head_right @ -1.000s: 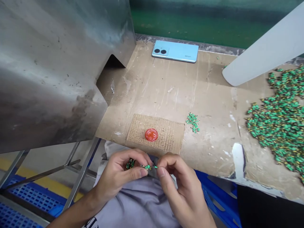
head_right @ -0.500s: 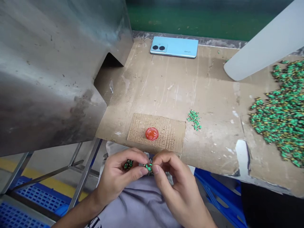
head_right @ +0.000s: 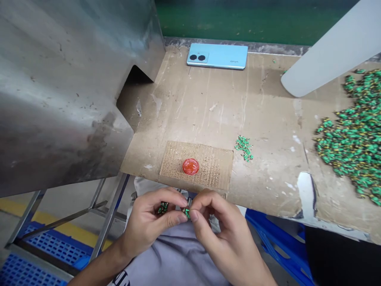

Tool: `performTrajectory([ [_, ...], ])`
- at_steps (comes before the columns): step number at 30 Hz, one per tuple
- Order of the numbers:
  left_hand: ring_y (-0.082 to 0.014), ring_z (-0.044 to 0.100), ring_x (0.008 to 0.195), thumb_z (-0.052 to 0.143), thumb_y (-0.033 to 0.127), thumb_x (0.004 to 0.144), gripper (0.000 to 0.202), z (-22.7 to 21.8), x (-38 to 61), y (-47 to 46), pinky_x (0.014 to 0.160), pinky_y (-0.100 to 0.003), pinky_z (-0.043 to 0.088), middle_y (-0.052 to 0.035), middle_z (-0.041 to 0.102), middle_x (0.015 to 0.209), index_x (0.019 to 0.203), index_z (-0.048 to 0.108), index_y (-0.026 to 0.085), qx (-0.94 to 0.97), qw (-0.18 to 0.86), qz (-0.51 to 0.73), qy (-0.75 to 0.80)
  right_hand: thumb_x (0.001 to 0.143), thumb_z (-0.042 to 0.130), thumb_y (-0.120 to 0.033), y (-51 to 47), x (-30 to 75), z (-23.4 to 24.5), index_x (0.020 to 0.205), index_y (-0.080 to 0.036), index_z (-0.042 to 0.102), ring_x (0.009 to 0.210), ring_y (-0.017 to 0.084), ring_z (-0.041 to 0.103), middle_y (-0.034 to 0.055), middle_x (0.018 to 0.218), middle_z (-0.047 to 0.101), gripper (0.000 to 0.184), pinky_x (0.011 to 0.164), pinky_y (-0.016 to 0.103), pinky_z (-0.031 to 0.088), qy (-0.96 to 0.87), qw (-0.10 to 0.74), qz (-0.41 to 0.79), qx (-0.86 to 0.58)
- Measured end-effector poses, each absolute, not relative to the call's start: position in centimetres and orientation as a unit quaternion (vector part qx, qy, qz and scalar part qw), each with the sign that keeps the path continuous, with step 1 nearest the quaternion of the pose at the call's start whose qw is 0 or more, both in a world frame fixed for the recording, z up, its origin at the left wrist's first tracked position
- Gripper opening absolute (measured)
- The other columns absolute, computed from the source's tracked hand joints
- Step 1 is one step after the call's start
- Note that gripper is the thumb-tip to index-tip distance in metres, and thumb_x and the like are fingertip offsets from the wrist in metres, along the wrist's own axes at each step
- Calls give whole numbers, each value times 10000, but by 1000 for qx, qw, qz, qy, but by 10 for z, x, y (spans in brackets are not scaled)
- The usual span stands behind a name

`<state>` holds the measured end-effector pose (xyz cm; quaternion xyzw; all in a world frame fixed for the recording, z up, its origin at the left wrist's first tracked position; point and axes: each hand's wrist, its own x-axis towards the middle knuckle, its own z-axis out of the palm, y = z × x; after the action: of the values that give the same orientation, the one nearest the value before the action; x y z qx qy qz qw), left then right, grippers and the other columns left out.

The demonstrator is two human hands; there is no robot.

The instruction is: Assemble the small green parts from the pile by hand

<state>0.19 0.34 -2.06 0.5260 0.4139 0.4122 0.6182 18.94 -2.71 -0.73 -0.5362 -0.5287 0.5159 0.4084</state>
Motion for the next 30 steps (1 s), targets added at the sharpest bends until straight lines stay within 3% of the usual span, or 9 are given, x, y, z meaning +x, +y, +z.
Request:
performTrajectory([
  [11,-137,744,779,875,193,886,45,-21,3,5,733,-186,570,-36,816,839,912,839,192,514,636,417,396,1038,646,-296,-27,193,-9,915,-269,654,721,116,644,-32,798,671,126,640,185,541,-549,383,516,-534],
  [20,-152,736,744,862,200,899,54,-22,3,4,721,-220,579,-38,807,800,873,819,182,559,608,414,383,1051,596,-314,-25,200,4,885,-254,659,703,131,646,-19,788,682,188,625,226,526,-586,291,526,-543],
  [30,-150,729,735,839,197,920,83,-23,3,4,711,-220,586,-44,797,794,862,790,164,593,573,436,360,1065,580,-351,-25,202,10,893,-248,668,659,130,615,-17,758,664,219,603,233,516,-590,270,541,-536],
])
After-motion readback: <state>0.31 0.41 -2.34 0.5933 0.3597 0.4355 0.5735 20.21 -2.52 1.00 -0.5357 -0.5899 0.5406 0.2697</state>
